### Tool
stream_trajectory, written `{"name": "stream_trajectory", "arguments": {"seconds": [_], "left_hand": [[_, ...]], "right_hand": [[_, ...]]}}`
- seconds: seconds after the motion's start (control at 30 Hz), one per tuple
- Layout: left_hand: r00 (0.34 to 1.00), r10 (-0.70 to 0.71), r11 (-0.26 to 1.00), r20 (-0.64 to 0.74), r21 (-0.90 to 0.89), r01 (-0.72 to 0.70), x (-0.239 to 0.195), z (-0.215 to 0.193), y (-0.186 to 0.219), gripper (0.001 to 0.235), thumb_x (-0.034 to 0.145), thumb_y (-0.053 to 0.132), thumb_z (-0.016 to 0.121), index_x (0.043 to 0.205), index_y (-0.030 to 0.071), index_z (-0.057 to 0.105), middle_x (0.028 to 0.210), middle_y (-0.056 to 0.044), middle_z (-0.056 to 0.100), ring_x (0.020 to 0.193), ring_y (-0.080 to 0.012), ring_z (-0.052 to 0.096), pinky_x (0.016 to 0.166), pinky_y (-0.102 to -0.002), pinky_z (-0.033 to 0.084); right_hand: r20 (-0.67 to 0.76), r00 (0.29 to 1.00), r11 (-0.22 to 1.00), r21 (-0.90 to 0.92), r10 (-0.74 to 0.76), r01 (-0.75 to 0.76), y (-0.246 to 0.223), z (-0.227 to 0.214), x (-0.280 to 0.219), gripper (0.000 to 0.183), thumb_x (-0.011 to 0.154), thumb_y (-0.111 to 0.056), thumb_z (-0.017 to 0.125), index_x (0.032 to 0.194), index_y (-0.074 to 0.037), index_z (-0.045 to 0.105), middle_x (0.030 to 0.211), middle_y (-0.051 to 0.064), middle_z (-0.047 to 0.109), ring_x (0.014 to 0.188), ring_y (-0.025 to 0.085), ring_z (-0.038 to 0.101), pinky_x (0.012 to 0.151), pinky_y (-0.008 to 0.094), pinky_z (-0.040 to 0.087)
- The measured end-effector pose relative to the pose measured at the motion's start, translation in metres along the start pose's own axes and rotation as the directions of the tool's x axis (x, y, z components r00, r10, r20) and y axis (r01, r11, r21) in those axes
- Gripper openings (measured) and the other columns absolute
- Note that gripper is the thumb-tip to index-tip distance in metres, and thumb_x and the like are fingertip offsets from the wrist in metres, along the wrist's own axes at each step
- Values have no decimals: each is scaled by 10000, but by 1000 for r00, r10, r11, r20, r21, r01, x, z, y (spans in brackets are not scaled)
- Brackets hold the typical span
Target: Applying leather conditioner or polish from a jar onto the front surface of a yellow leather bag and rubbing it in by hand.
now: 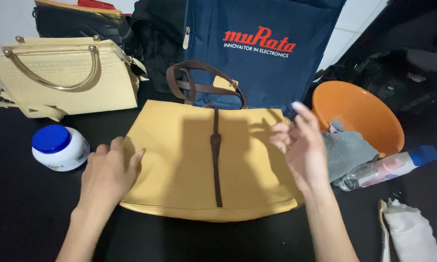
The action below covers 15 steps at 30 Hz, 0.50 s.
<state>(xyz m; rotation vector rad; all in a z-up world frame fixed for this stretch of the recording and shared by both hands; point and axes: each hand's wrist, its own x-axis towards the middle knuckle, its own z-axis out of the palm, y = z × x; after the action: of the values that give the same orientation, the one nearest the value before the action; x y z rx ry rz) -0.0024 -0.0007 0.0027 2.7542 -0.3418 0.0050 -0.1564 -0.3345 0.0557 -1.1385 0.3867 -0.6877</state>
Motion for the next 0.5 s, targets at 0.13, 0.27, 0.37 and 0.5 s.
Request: {"name": "stream_trajectory", "arguments": {"seconds": [0.13, 0.27, 0.37, 0.5], "left_hand": [[984, -73, 994, 161, 88, 60, -31, -12, -15, 564, 956, 487, 590, 1358, 93, 612, 1112, -233, 717, 1038, -485, 733, 808, -607, 598], [912, -100, 995, 399, 44, 90, -82, -27, -19, 459, 915, 485, 623, 1247, 168, 596, 1047, -180, 808, 994, -432, 798, 819, -564, 615], [853, -153, 987, 499, 35, 157, -94, -60, -5, 478, 924, 570, 585, 1229, 203, 609, 1053, -129, 850, 1128, -421, 746, 985, -560, 568], [941, -131, 970, 314, -158, 187, -44, -46, -13, 415, 998, 455, 553, 1151, 95, 693, 1024, -196, 815, 1050, -448, 750, 877, -570, 577]], "right_hand": [[100, 981, 975, -163, 166, -148, 19, -3, -6, 430, 1031, -355, 510, 1418, -169, 530, 987, 231, 679, 840, 288, 718, 868, 412, 561], [208, 942, 947, -238, 265, -214, 30, 0, -3, 496, 1012, -341, 484, 1402, -49, 572, 1036, 307, 672, 914, 373, 719, 926, 496, 551], [269, 920, 937, -284, 283, -205, 40, 23, -5, 435, 990, -229, 508, 1319, 31, 627, 984, 254, 673, 842, 309, 722, 871, 463, 592], [323, 889, 921, -324, 324, -217, 74, 59, -11, 414, 945, -218, 538, 1251, 20, 682, 973, 283, 701, 799, 336, 748, 787, 445, 628]]}}
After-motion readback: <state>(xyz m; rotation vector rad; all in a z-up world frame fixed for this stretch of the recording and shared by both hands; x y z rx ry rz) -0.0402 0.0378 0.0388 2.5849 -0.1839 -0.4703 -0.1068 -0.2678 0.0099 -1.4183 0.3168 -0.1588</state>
